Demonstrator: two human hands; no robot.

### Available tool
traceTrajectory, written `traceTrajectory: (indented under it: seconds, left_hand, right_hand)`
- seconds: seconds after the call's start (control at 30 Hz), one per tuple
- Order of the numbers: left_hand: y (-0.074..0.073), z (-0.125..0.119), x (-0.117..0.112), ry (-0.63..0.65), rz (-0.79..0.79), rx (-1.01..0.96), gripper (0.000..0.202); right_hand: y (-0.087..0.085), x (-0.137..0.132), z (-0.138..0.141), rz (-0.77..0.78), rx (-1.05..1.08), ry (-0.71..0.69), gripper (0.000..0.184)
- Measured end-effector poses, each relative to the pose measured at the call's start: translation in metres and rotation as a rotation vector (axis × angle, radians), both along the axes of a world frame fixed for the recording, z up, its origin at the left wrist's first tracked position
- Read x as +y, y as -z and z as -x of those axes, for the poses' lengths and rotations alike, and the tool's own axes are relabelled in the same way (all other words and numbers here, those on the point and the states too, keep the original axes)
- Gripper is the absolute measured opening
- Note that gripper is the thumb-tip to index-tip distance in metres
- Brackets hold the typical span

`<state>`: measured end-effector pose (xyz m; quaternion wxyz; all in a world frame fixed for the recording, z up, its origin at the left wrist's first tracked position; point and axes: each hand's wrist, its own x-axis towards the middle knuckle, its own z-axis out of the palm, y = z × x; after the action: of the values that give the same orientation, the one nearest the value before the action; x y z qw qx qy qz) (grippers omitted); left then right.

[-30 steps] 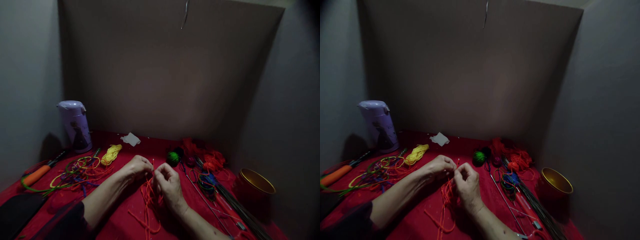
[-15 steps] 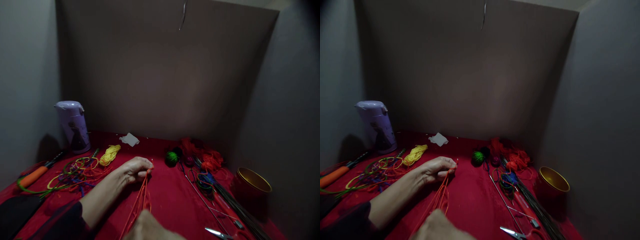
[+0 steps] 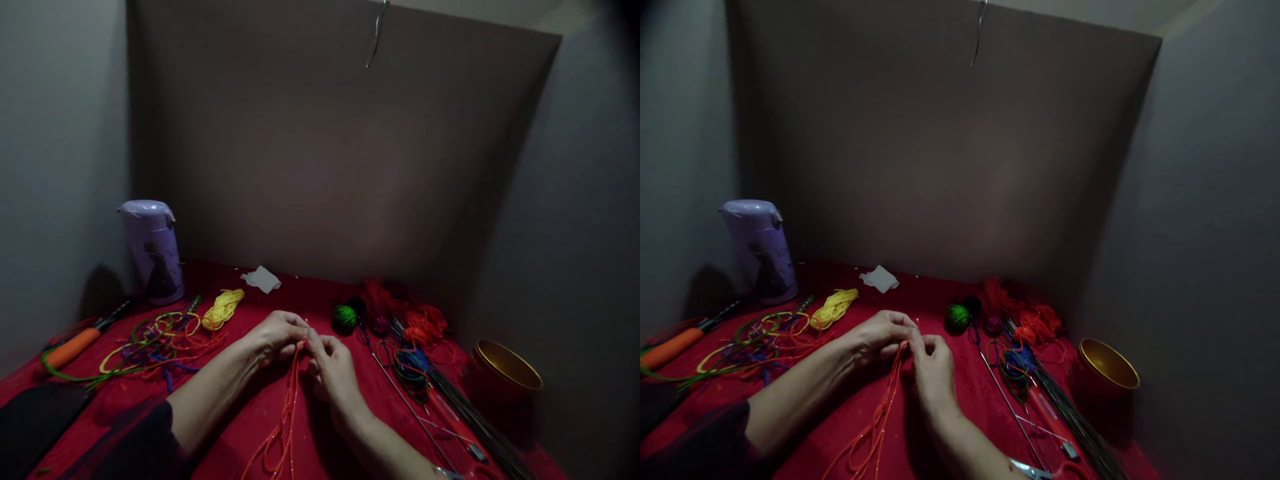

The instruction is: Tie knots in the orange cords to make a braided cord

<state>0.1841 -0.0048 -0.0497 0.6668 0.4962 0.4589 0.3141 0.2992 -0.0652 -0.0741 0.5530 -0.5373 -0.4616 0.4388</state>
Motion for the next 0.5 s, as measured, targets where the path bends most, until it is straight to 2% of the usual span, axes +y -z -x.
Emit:
traceTrajectory:
  seconds: [0.1, 0.2, 0.4, 0.5]
  left_hand:
    - [0.003, -0.003, 0.000, -0.025, -0.044, 0.038, 0.014]
    - [0.005, -0.002, -0.001, -0.006, -0.055, 0.047, 0.016]
    - [0.000, 0.002, -0.001, 0.039, -0.052, 0.086, 0.016]
    - [-0.003, 0.003, -0.001, 0.032, -0.041, 0.116, 0.016]
  right_hand:
    - [0.013, 0.008, 0.000, 0.038, -0.013, -0.048, 0.035]
    - [0.015, 0.006, 0.001, 0.035, 0.017, -0.053, 0.026]
    - [0.002, -0.003, -0.003, -0.010, 0.216, -0.022, 0.014]
    - [-0.011, 0.002, -0.015, -0.018, 0.371, 0.122, 0.012]
